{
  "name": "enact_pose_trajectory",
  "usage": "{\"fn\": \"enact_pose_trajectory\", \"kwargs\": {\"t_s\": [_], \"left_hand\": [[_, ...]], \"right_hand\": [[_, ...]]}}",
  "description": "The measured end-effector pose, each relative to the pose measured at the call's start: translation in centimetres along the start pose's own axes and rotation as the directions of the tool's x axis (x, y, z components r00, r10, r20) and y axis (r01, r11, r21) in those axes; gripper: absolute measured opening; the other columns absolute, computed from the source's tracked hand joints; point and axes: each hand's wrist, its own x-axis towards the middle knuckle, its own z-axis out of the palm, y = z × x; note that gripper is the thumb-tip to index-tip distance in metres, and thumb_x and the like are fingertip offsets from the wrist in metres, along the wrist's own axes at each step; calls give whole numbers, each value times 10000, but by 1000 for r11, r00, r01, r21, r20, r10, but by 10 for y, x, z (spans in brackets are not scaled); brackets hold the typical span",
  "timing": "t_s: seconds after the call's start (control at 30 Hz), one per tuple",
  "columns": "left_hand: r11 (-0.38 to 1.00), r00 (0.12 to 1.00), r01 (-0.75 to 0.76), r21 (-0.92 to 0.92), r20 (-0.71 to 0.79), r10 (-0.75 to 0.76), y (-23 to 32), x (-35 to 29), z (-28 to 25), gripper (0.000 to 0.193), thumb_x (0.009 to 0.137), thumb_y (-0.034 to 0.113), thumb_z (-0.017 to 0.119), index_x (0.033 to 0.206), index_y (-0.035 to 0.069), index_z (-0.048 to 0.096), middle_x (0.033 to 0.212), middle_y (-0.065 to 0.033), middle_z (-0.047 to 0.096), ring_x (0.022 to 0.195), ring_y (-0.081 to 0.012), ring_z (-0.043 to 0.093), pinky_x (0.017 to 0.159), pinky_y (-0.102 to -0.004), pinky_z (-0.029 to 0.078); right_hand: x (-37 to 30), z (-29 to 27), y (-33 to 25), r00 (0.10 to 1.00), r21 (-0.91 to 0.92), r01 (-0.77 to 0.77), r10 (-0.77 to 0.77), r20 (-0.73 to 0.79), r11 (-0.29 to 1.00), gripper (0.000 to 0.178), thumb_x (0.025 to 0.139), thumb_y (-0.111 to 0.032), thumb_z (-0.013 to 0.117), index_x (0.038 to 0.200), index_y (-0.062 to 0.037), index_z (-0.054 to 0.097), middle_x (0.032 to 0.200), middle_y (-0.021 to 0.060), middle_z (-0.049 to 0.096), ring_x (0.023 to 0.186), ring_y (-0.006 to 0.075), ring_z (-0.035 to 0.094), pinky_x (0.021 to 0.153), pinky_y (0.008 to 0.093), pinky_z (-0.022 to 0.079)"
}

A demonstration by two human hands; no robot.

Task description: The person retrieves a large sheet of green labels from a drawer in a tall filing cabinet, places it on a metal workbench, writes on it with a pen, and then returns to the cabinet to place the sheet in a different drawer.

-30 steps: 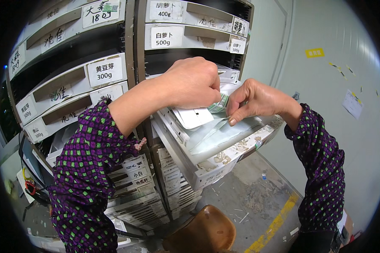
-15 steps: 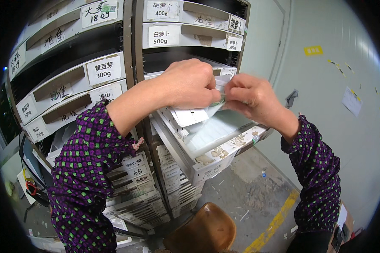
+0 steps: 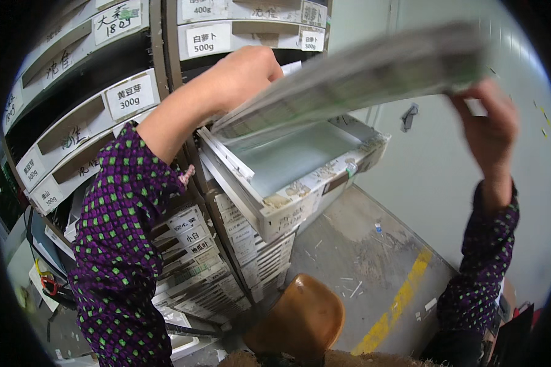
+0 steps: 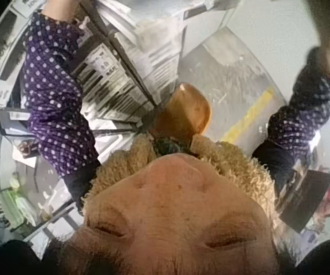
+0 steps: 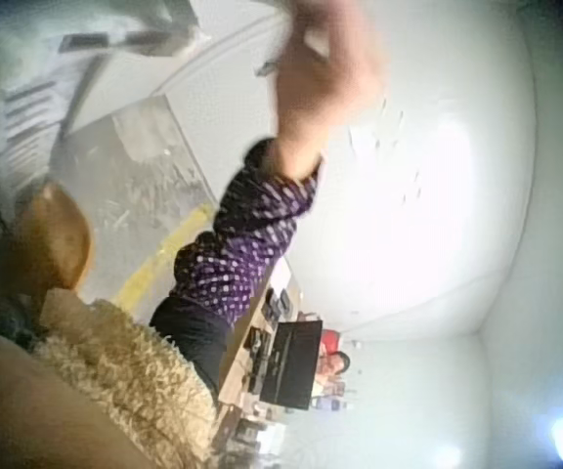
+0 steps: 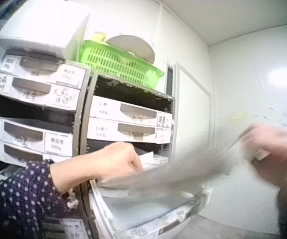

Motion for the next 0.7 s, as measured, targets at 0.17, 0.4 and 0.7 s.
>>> {"fn": "enact_pose_trajectory", "kwargs": {"t_s": [0.17, 0.4, 0.7], "left_hand": [[998, 997, 12, -65, 72, -8, 24, -2, -4, 274, 723, 95, 620, 944, -13, 740, 885, -205, 712, 807, -289, 686, 774, -353, 533], [1000, 967, 10, -6, 253, -8, 22, 17, 36, 260, 852, 133, 632, 1066, 12, 716, 978, -122, 723, 875, -184, 662, 810, -300, 516], [990, 979, 82, 112, 177, -102, 84, -28, 9, 238, 831, 105, 653, 1025, -10, 726, 948, -141, 733, 831, -210, 678, 782, -315, 530]], "right_hand": [[-104, -155, 21, 971, -570, -240, 185, -153, 786, 224, 832, -77, 757, 1037, -15, 691, 966, 81, 716, 848, 167, 685, 782, 250, 538], [-203, -130, -209, 787, -104, -290, 299, 539, 951, 345, 792, -102, 677, 1110, 10, 605, 1096, 186, 639, 901, 259, 611, 684, 387, 489], [-384, -7, -453, 345, 271, -632, -50, 937, 726, 210, 770, -163, 591, 957, -83, 644, 1087, 101, 604, 1017, 262, 580, 932, 407, 462]]}}
